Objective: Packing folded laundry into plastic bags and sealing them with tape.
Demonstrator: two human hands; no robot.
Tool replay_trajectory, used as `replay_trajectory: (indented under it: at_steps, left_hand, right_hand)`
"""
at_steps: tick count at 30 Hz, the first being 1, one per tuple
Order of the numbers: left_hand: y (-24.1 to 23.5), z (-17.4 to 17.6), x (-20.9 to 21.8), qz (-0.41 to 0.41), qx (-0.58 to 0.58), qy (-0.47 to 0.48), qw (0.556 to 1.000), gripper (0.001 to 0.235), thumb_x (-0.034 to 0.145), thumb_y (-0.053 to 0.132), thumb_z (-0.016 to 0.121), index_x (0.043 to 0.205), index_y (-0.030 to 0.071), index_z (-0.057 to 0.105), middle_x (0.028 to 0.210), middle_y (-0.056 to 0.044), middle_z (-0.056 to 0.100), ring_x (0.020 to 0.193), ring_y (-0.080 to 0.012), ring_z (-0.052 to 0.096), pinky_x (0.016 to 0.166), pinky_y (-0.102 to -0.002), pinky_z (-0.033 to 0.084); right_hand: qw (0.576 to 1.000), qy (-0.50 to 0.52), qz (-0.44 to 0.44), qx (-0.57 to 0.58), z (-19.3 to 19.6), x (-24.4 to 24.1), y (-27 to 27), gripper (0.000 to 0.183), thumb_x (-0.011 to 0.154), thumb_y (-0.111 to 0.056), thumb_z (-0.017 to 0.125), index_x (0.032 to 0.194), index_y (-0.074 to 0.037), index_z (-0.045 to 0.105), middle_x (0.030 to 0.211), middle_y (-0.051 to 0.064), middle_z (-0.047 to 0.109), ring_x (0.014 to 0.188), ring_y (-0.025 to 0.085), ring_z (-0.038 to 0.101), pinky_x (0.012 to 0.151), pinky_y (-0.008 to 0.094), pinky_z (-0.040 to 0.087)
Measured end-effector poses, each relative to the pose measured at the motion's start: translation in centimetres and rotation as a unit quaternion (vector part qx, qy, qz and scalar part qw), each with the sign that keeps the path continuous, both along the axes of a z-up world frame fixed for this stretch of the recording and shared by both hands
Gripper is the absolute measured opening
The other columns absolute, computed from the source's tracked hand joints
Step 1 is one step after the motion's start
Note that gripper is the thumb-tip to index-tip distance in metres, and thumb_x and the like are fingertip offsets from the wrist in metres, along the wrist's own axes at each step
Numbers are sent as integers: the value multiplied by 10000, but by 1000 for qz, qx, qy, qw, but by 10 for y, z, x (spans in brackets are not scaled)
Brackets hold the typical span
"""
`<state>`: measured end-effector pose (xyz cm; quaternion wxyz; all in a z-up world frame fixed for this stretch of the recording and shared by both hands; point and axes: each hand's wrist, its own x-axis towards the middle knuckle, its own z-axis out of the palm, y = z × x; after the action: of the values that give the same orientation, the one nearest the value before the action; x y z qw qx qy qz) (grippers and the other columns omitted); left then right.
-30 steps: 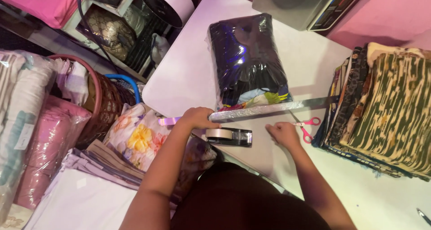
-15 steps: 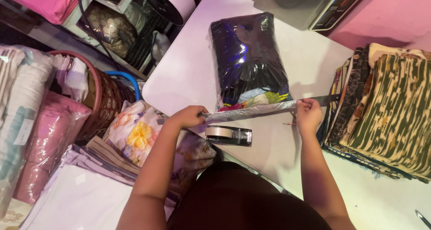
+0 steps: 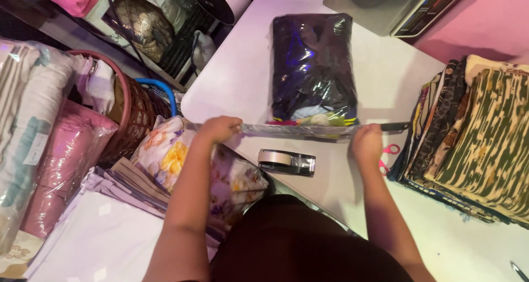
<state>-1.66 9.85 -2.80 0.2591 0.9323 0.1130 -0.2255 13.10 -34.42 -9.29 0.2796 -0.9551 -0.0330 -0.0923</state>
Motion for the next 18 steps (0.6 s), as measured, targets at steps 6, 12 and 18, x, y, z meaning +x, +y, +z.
replay_trajectory:
  at_steps: [6, 12, 18]
  left_hand:
    - [7, 13, 2, -24, 26, -21, 999, 210, 938, 399, 578, 1017, 299, 746, 942, -16, 756, 926, -260, 713, 816, -402, 543]
    - [16, 11, 7, -24, 13, -29, 999, 223, 902, 414, 607, 1041, 320, 754, 967, -5, 761, 940, -261, 705, 832, -406, 541]
    - [60, 16, -8, 12, 44, 1, 999, 257, 917, 425, 616, 1112, 322, 749, 1029, 37, 772, 993, -229, 705, 888, -400, 519]
  right_hand:
    - [997, 30, -51, -43, 33, -34, 21, 247, 1018, -230, 556, 1004, 16, 580, 949, 290, 676, 835, 513, 646, 730, 607, 506]
    - [996, -25, -41, -79, 12, -36, 12, 236, 1016, -203, 577, 987, 29, 545, 948, 292, 655, 829, 508, 646, 699, 596, 516]
    - [997, -28, -35, -70, 10, -37, 12, 223, 991, -182, 596, 982, 31, 529, 939, 292, 647, 814, 514, 640, 691, 600, 513]
